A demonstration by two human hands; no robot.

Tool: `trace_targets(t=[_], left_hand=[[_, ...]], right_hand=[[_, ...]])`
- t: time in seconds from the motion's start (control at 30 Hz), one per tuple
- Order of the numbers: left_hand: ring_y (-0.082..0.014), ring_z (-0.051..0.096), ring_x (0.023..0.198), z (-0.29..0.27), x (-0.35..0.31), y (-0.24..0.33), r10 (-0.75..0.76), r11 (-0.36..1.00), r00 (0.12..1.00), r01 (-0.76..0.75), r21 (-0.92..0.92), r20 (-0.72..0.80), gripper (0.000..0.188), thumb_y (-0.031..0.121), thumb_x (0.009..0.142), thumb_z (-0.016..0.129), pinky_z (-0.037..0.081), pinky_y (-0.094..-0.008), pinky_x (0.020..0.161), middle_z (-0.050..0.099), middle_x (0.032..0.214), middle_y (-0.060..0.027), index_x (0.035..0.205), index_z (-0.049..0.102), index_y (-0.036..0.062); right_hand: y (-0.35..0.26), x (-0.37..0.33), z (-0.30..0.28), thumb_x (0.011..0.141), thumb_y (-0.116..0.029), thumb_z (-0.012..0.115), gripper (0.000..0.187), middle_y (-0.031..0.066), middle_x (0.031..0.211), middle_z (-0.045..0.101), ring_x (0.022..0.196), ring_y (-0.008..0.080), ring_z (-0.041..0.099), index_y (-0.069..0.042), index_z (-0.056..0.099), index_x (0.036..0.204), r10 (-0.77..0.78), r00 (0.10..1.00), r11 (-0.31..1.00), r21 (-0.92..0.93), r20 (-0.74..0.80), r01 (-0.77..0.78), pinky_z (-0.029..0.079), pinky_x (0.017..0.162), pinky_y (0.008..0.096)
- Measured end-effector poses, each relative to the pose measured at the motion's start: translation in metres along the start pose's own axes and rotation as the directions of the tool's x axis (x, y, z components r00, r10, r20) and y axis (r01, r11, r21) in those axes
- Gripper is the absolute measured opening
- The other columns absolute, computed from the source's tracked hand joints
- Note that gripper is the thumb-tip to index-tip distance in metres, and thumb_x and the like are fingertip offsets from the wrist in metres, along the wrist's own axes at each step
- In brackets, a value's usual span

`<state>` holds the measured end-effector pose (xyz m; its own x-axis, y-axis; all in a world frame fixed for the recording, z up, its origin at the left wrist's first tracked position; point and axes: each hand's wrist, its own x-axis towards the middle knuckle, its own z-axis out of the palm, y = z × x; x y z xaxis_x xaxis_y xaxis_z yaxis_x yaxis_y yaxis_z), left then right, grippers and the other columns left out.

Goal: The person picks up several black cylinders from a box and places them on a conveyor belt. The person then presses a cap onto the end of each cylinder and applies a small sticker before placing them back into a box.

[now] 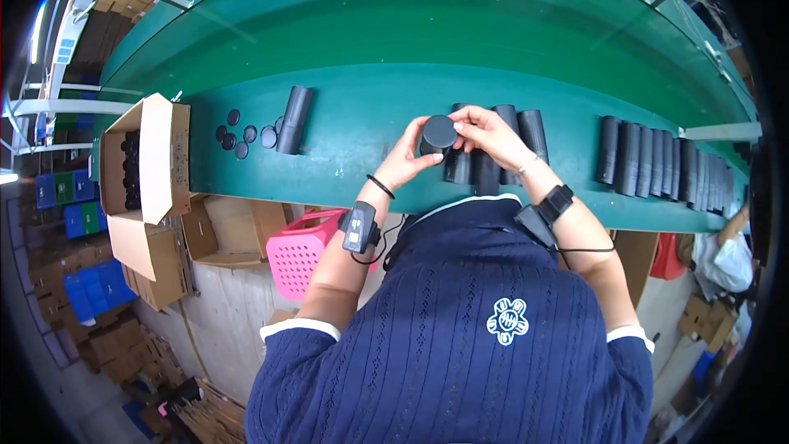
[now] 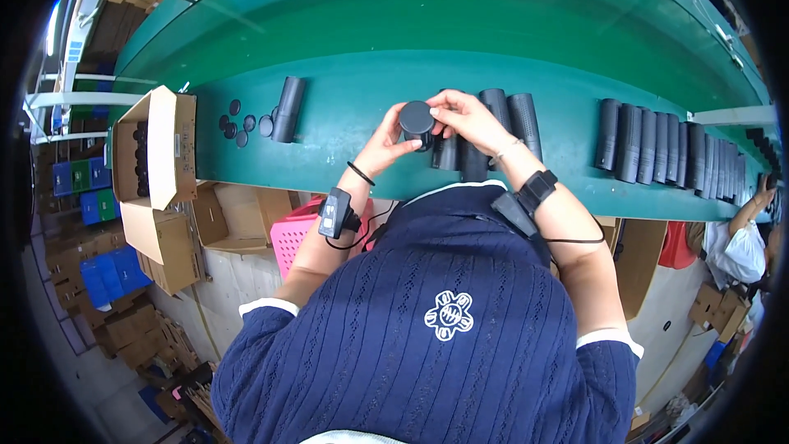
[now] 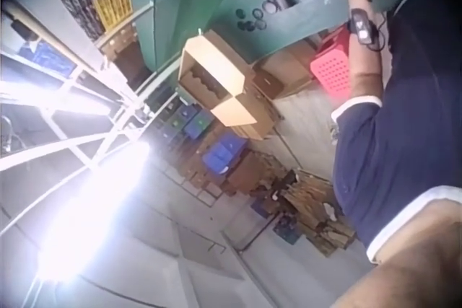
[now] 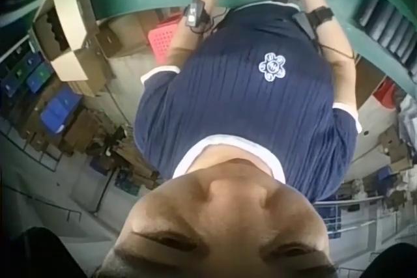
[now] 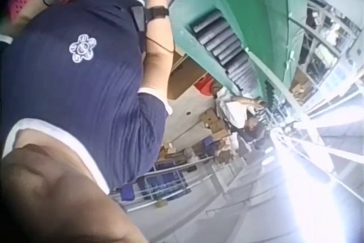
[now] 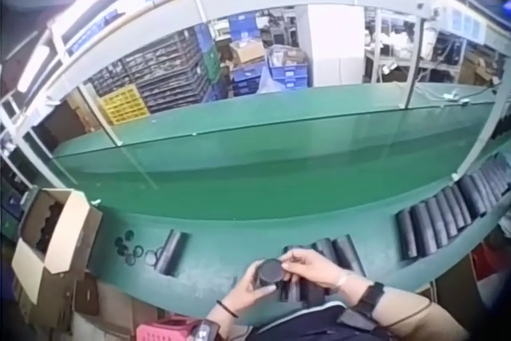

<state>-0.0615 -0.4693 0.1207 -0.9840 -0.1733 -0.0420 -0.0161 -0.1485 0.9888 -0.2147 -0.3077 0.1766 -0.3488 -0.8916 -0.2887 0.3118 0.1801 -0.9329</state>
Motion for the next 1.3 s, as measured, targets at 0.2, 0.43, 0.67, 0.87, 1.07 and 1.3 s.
trace_targets(t=[0.2,0.43,0.67,0.87,1.07,1.3], left_hand=[[-0.0162,0.044,0.119,0.008,-0.002,0.018,-0.175,0.951,0.963,0.112,-0.289,-0.205,0.053,0.014,0.086,0.062,0.033,-0.0304,0.103,0.05,0.124,-0.006,0.134,0.042,0.0047],[-0.0176,0.05,0.112,0.013,0.013,0.02,-0.164,0.96,0.946,0.088,-0.265,-0.28,0.05,0.011,0.082,0.062,0.037,-0.0317,0.099,0.055,0.118,-0.0073,0.127,0.045,0.0016],[-0.0252,0.047,0.12,0.003,0.037,0.043,-0.186,0.625,0.973,0.007,-0.781,-0.139,0.053,0.041,0.091,0.053,0.035,-0.0425,0.107,0.054,0.124,-0.0114,0.127,0.047,0.0023],[-0.0336,0.038,0.128,0.027,0.057,0.0,-0.158,0.876,0.926,0.292,0.383,-0.344,0.068,0.05,0.094,0.051,0.031,-0.0395,0.108,0.03,0.143,-0.0204,0.145,0.029,0.0098],[-0.0296,0.06,0.1,0.03,0.063,-0.052,-0.211,0.727,0.915,0.382,0.57,-0.345,0.083,0.037,0.081,0.074,0.05,-0.0392,0.083,0.06,0.107,-0.0226,0.138,0.032,-0.005],[-0.02,0.053,0.11,0.01,0.045,-0.027,-0.271,0.96,0.962,0.267,-0.087,-0.043,0.063,0.004,0.075,0.071,0.042,-0.0352,0.097,0.056,0.118,-0.0103,0.13,0.042,-0.0008]], right_hand=[[-0.011,0.027,0.011,0.093,-0.015,0.06,0.019,0.0032,0.087,0.064,0.071,0.0094,0.064,-0.006,0.055,0.109,0.14,0.988,0.965,0.212,0.069,-0.151,0.052,0.063,0.0202],[-0.007,0.036,0.012,0.092,-0.017,0.061,0.014,0.0037,0.082,0.064,0.062,0.0094,0.063,-0.008,0.055,0.101,0.073,0.997,0.992,0.105,0.02,-0.074,0.047,0.047,0.0178],[0.016,0.026,-0.001,0.075,-0.017,0.078,0.089,0.0172,0.133,0.046,0.124,0.0229,0.043,-0.008,0.026,0.146,-0.281,0.95,0.874,-0.372,0.134,0.311,0.042,0.099,0.0387],[-0.043,-0.069,-0.066,0.069,-0.023,0.08,0.082,0.0158,0.109,0.054,0.103,0.0215,0.052,-0.004,0.032,0.133,-0.204,0.919,0.881,-0.472,-0.336,0.023,0.043,0.089,0.0347],[-0.019,-0.218,-0.231,0.062,-0.018,0.073,0.065,0.0227,0.112,0.053,0.106,0.039,0.05,0.002,0.051,0.12,-0.684,0.364,0.313,-0.705,-0.632,-0.636,0.042,0.095,0.044],[-0.011,-0.291,-0.321,0.073,-0.023,0.077,0.068,0.0178,0.121,0.056,0.107,0.0373,0.055,-0.011,0.047,0.133,-0.454,0.045,0.155,-0.129,-0.89,-0.979,0.046,0.093,0.0455]])
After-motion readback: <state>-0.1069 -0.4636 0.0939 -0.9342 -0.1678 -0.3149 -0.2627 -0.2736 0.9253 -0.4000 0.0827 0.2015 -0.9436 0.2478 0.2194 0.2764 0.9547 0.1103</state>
